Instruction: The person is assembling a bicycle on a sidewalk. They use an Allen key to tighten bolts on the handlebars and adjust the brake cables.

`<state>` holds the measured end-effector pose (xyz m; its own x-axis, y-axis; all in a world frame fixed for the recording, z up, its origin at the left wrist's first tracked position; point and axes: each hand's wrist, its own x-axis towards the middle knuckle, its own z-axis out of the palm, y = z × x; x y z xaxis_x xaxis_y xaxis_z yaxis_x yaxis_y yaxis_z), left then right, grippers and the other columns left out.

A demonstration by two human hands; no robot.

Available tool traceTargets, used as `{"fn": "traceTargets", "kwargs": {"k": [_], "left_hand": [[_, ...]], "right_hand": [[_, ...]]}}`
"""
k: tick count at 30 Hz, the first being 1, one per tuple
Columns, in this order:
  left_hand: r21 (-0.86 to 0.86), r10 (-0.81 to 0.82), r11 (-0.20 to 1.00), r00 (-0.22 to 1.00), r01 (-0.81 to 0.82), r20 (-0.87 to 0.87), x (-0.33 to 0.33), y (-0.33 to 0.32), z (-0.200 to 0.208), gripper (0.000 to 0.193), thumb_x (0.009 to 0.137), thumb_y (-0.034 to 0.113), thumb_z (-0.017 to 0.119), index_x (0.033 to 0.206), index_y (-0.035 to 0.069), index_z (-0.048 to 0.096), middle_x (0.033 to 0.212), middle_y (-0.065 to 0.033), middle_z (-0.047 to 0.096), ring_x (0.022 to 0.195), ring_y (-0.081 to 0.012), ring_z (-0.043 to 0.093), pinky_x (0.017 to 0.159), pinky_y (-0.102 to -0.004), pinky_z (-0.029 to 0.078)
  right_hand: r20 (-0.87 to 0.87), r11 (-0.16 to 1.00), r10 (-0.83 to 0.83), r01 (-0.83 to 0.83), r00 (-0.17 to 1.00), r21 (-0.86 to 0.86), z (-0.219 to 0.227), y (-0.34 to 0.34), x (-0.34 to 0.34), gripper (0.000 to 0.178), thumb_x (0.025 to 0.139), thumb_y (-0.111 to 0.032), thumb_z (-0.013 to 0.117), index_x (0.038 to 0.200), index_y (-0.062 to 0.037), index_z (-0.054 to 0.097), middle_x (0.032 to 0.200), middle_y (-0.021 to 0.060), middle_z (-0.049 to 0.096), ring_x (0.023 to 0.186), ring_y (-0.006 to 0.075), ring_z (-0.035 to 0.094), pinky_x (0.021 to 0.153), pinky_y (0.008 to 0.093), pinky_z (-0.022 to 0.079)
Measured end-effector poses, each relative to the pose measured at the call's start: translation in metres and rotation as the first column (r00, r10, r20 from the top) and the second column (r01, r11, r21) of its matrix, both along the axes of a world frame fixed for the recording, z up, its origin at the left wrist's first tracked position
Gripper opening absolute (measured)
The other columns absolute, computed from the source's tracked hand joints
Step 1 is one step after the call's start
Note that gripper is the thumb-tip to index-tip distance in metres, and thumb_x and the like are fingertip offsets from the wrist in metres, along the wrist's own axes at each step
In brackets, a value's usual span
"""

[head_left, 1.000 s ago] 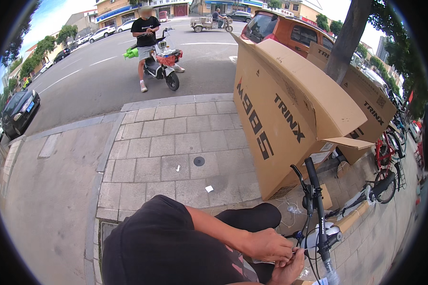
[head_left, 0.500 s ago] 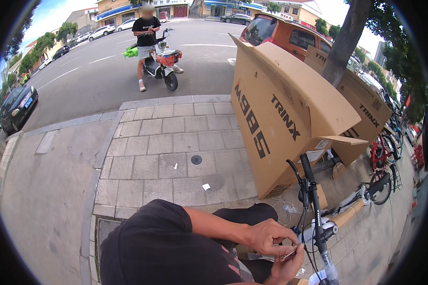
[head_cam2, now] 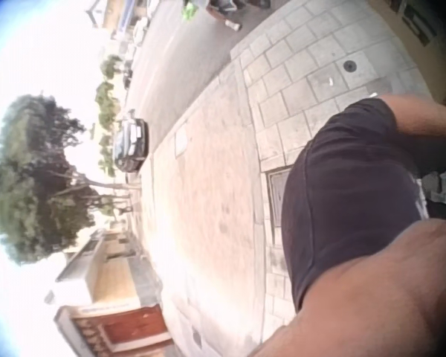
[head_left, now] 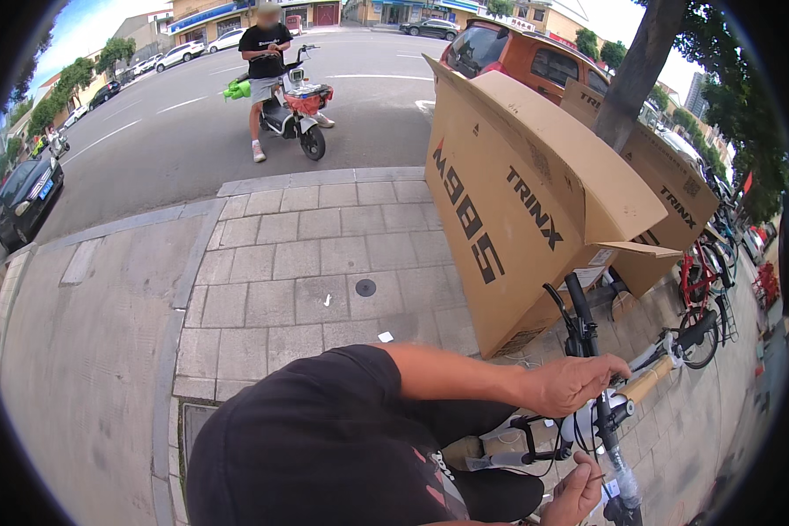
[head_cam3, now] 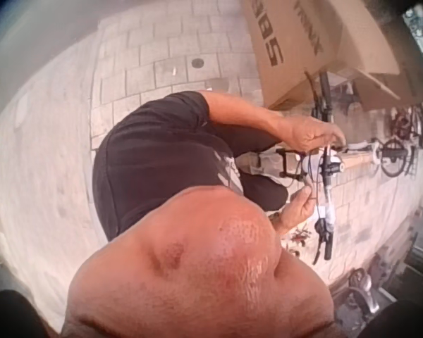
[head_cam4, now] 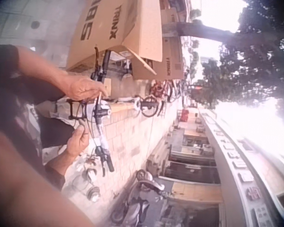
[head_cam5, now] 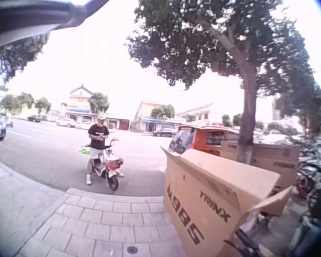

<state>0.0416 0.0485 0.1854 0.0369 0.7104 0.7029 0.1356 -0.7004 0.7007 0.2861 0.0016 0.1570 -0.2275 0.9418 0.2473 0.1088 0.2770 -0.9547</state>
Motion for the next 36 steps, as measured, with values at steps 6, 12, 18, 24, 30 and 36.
{"fn": "traceTargets", "kwargs": {"k": [6,12,18,24,30,36], "left_hand": [[0.098,0.113,0.989,0.994,-0.113,0.009,-0.045,-0.024,-0.076,0.053,0.088,-0.015,0.042,0.135,0.007,0.052,0.121,-0.0088,0.051,0.108,-0.0205,0.053,0.092,-0.0333,0.046],[-0.936,0.521,0.337,0.848,-0.101,0.096,-0.152,-0.096,-0.298,0.044,0.095,0.014,0.062,0.137,0.005,0.055,0.110,-0.0046,0.065,0.096,-0.0119,0.061,0.086,-0.0297,0.051],[-0.903,0.491,-0.325,0.866,0.280,0.092,-0.128,-0.242,-0.424,0.052,0.094,0.045,0.069,0.125,0.004,0.070,0.118,-0.0155,0.074,0.113,-0.0319,0.068,0.096,-0.0421,0.053],[-0.872,0.295,-0.475,0.955,0.116,-0.034,-0.107,-0.272,-0.429,0.053,0.094,0.045,0.069,0.127,0.004,0.069,0.120,-0.0161,0.074,0.115,-0.0324,0.068,0.097,-0.0423,0.053],[-0.898,0.247,-0.440,0.960,-0.008,-0.129,-0.104,-0.218,-0.416,0.054,0.093,0.045,0.069,0.128,0.004,0.069,0.121,-0.0167,0.073,0.117,-0.0329,0.067,0.097,-0.0425,0.053],[-0.926,0.167,-0.363,0.971,-0.099,-0.169,-0.115,-0.175,-0.419,0.055,0.093,0.045,0.069,0.129,0.005,0.068,0.122,-0.0173,0.073,0.119,-0.0333,0.067,0.098,-0.0427,0.053]], "right_hand": [[0.379,0.965,0.261,-0.234,0.888,-0.116,-0.035,-0.027,-0.015,0.025,0.108,-0.021,0.057,0.108,0.0000,0.071,0.085,0.0009,0.062,0.082,0.0097,0.053,0.073,0.0288,0.046],[0.285,0.924,0.325,-0.239,0.902,-0.299,-0.089,-0.040,-0.036,0.028,0.107,-0.025,0.061,0.101,0.0014,0.070,0.081,0.0035,0.063,0.078,0.0104,0.053,0.069,0.0320,0.048],[0.288,0.859,0.432,-0.292,0.855,-0.421,-0.075,-0.022,-0.070,0.035,0.108,-0.031,0.059,0.115,0.0011,0.072,0.096,0.0091,0.072,0.092,0.0170,0.063,0.086,0.0354,0.052],[0.046,0.790,0.407,-0.327,0.912,-0.518,-0.098,0.005,-0.090,0.035,0.107,-0.033,0.062,0.111,-0.0002,0.071,0.097,0.0057,0.069,0.092,0.0141,0.059,0.085,0.0328,0.051],[0.111,0.743,0.438,-0.289,0.892,-0.603,-0.120,0.031,-0.088,0.026,0.105,-0.025,0.062,0.108,-0.0013,0.073,0.100,0.0057,0.070,0.096,0.0149,0.061,0.087,0.0329,0.051],[-0.052,0.676,0.355,-0.295,0.933,-0.676,-0.111,0.030,-0.086,0.029,0.106,-0.028,0.061,0.112,-0.0033,0.074,0.105,0.0051,0.072,0.100,0.0160,0.062,0.091,0.0326,0.051]]}}
